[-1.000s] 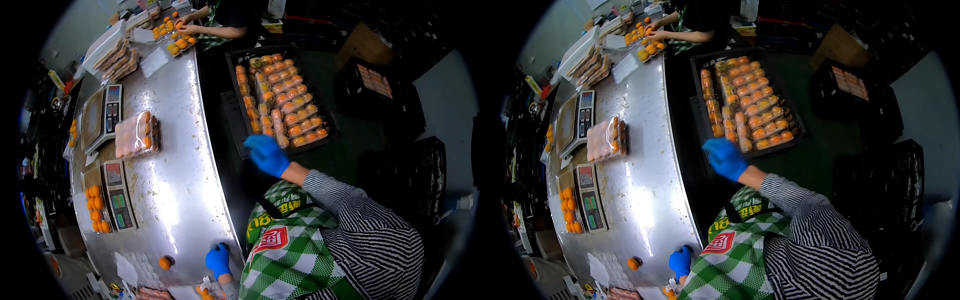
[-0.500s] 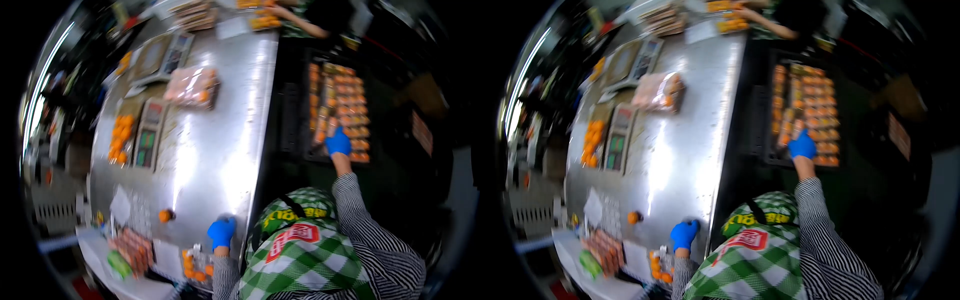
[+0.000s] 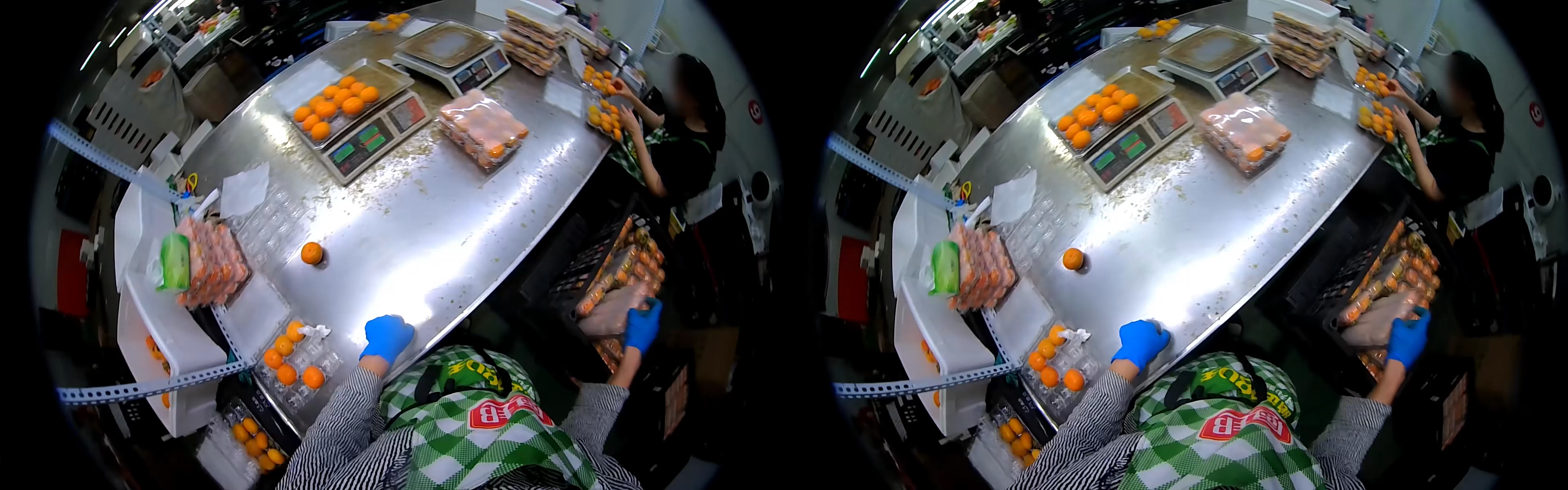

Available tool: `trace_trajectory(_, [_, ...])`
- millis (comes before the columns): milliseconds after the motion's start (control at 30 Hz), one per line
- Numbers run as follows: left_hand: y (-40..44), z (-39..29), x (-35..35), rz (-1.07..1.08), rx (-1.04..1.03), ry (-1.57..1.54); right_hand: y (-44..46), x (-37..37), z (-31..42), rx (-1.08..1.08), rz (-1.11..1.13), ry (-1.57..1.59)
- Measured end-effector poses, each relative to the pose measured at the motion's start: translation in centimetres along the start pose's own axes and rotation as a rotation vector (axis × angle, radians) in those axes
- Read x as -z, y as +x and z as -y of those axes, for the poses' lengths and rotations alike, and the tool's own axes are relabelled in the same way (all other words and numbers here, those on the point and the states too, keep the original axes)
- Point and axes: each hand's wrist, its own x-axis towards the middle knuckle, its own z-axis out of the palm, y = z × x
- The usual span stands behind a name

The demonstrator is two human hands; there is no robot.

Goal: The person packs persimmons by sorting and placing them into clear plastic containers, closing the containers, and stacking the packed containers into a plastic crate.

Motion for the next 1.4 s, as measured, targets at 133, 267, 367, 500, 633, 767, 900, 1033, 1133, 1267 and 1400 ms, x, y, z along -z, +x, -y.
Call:
trace_trajectory(133, [0.2, -0.6, -0.5, 0.034, 0.019, 0.033, 1.0, 9.0, 9.5, 0.099, 0.003, 0.216])
trace_trajectory(267, [-0.3, -0.1, 0.5, 0.074, 0.025, 0.023, -1.5, 12.2, 18.3, 0.31, 0.075, 0.34])
trace_trajectory(367, [-2.0, -0.9, 2.9, -0.042, 0.01, -0.084, -4.0, 10.6, 23.4, 0.434, 0.199, 0.458])
trace_trajectory(500, [-2.1, -2.4, 5.1, -0.209, 0.027, -0.52, -6.9, 6.0, 27.4, 0.41, 0.466, 0.718])
trace_trajectory(633, [-1.0, -4.1, 4.2, -0.479, -0.101, -0.931, -9.6, -3.0, 29.3, 0.279, 0.824, 0.928])
trace_trajectory(767, [-0.4, -3.1, 3.5, -0.528, 0.041, -0.721, -14.2, -14.2, 28.1, 0.073, 1.213, 0.973])
trace_trajectory(900, [-1.1, -1.8, 3.6, -0.479, 0.185, -0.512, -15.8, -21.5, 23.8, -0.027, 1.29, 0.992])
trace_trajectory(1033, [0.9, -1.3, 4.0, -0.621, 0.131, -0.338, -14.9, -24.0, 20.7, -0.064, 1.432, 0.789])
trace_trajectory(1133, [4.0, -1.1, 5.4, -0.688, 0.048, -0.236, -13.7, -23.5, 20.6, -0.082, 1.518, 0.753])
trace_trajectory(1267, [7.9, -0.9, 7.5, -0.546, 0.023, -0.256, -12.3, -25.1, 20.7, -0.088, 1.588, 0.641])
trace_trajectory(1400, [10.0, -0.9, 8.3, -0.579, 0.029, -0.243, -11.7, -26.6, 22.3, 0.005, 1.519, 0.617])
